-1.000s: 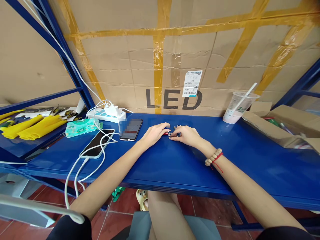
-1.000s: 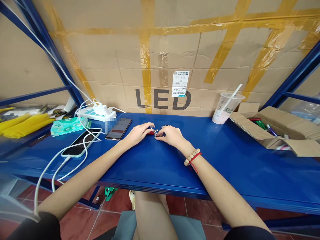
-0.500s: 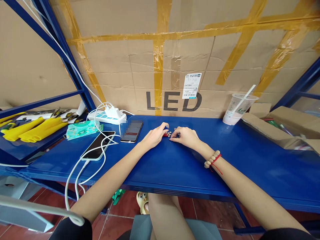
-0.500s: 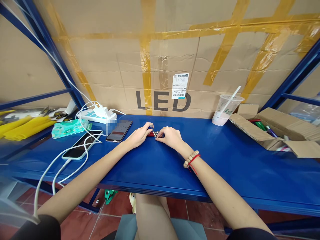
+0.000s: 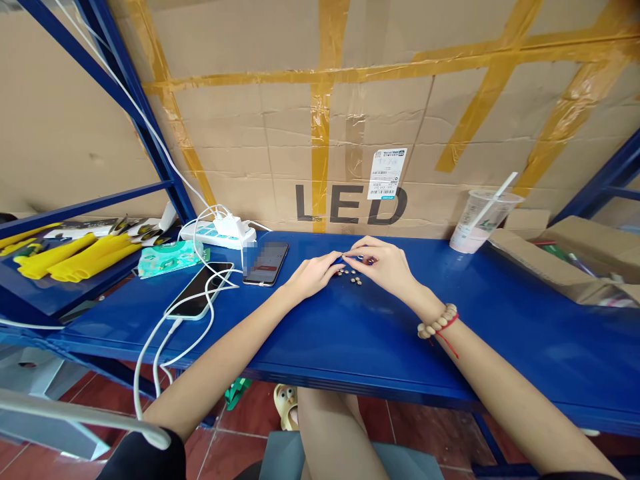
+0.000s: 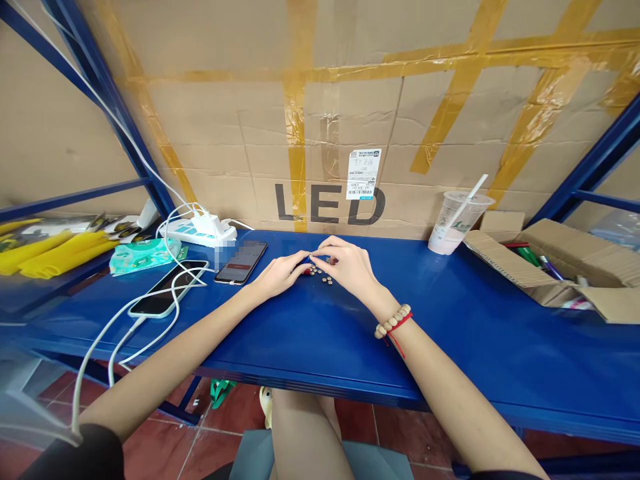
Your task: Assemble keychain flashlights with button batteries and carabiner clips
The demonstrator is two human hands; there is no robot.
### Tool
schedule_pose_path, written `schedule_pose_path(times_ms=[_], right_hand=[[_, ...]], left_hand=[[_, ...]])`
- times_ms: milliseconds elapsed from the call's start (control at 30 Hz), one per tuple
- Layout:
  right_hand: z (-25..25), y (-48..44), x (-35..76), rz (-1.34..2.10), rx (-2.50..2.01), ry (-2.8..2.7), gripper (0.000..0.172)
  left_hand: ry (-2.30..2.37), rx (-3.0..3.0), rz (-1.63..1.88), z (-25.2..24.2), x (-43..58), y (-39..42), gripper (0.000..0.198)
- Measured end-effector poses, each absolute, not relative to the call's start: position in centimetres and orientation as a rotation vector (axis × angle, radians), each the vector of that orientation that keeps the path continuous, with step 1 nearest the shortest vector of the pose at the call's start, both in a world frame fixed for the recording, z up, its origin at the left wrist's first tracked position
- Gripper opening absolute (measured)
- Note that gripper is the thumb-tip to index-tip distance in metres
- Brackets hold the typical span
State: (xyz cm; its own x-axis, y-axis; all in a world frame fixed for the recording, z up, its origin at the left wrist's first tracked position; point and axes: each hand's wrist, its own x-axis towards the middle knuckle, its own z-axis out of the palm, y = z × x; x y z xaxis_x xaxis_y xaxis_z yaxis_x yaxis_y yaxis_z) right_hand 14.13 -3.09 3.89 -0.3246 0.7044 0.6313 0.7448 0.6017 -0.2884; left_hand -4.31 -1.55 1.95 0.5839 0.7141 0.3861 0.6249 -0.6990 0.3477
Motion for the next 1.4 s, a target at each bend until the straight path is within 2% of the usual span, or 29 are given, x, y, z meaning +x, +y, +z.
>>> schedule_pose_path(times_ms=[333, 733, 933, 1067, 1400], right_hand=[[3.6, -2.9, 14.1, -0.002, -1.144, -2.077, 0.028], [3.2, -2.3, 14.1, 0.303, -1.106, -2.162, 0.031], [3.9, -2.1, 15.0, 0.147, -1.251, -2.107, 0.024], [3.3, -1.5, 15.8, 0.074, -1.448, -2.299, 0.015], [1.8, -1.2, 14.7, 0.119, -1.506, -2.319, 0.014]], left_hand=[[1.176, 2.67, 0.801, 1.7, -4.2, -1.4, 0.028], [1.207, 2.747, 0.767, 1.9, -4.2, -1.7, 0.025], [1.311, 2.75, 0.705, 1.8, -4.2, -1.3, 0.024], [1.348, 2.749, 0.695, 1.7, -4.5, -1.0, 0.023], [1.247, 2.821, 0.778, 1.3, -4.8, -0.8, 0.024]])
